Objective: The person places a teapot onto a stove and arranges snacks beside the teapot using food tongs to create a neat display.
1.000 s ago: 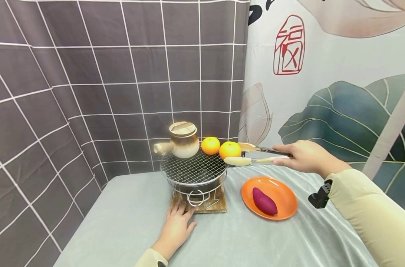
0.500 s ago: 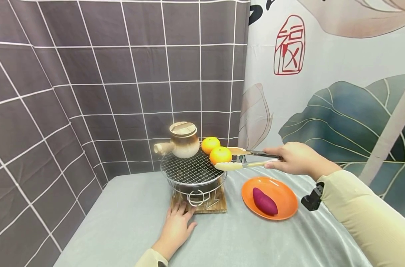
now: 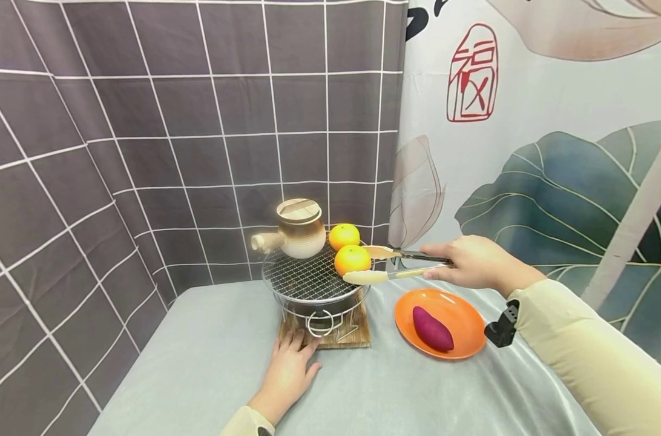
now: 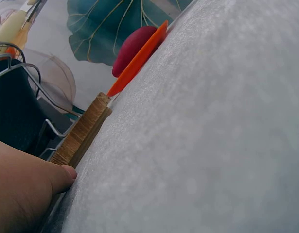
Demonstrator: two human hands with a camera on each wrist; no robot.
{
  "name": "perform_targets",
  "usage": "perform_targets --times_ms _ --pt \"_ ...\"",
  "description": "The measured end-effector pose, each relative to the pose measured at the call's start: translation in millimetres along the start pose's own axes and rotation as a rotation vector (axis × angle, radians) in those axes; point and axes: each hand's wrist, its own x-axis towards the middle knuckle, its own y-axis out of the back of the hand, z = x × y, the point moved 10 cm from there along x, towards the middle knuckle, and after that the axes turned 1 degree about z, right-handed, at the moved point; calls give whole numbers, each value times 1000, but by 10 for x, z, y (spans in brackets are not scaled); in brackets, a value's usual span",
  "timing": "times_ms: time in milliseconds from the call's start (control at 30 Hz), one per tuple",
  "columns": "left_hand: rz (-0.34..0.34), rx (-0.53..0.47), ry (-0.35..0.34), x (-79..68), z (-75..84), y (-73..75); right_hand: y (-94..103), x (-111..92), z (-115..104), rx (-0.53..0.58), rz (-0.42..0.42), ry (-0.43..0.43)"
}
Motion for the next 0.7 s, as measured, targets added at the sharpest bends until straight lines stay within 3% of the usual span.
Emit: perform_targets --times_ms 700 --pt "-2 -6 5 -2 9 34 -65 47 -4 29 -25 -5"
